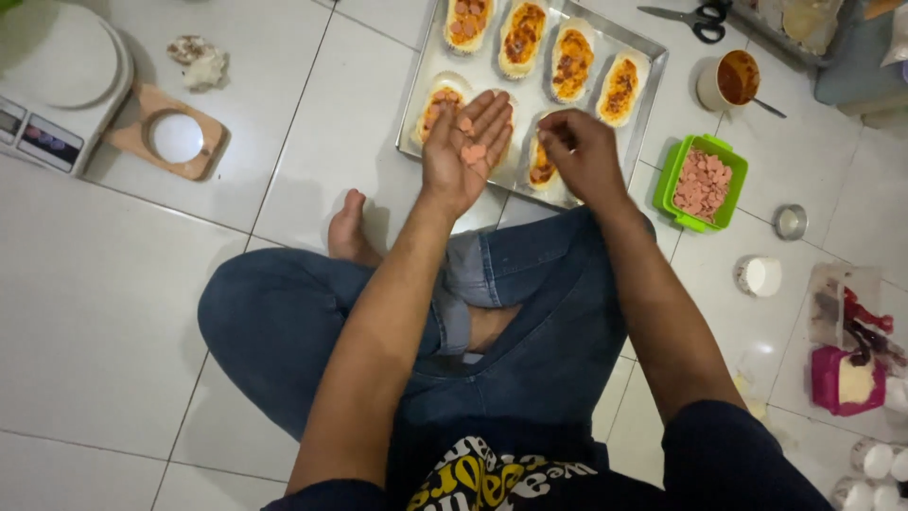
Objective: Applying sauce with a spoon and adding small ham toppings to pastries on a baking tray.
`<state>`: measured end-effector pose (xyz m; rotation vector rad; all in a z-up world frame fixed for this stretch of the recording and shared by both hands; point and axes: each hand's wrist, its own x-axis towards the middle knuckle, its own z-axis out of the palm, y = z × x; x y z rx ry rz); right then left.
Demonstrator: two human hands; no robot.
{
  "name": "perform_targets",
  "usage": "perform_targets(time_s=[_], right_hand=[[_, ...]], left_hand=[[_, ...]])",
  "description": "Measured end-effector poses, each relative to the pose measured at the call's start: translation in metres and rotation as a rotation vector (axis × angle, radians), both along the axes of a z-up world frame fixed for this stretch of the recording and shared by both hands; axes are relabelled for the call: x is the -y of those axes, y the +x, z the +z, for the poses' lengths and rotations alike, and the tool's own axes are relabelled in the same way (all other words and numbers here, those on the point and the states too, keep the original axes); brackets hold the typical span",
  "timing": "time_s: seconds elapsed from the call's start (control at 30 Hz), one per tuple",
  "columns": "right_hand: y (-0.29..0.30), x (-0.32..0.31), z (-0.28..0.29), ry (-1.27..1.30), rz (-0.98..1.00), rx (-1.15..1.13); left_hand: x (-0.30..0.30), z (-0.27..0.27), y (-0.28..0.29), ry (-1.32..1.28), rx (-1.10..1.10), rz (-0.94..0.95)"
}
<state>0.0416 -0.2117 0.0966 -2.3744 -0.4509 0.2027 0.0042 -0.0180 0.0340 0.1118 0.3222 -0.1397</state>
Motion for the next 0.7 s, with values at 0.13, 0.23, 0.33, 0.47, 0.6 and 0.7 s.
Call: perform_targets(time_s=[0.13, 0.23, 0.33, 0.47, 0.6, 0.7], right_hand=[[-0.025, -0.035, 0.037, 0.190, 0.191, 0.064], [-0.027, -0.044, 0.037, 0.140, 0.318, 0.171], [-0.026, -0.049, 0.042, 0.133, 0.369, 0.171], [-0.025, -0.041, 0.048, 0.076, 0.344, 0.123], [-0.025, -0.026, 0.060, 0.058, 0.260, 0.071], [-0.028, -0.012, 0.071, 0.083, 0.167, 0.044]], left_hand=[[0.013, -0.006, -0.004, -0.048, 0.088, -0.079], [0.022, -0.014, -0.006, -0.045, 0.158, -0.072], [0.027, -0.018, -0.007, -0.030, 0.157, -0.040], [0.035, -0.012, -0.006, -0.058, 0.169, -0.041], [0.039, 0.039, -0.013, -0.024, 0.129, -0.096], [0.051, 0.053, -0.012, -0.095, 0.152, -0.122]])
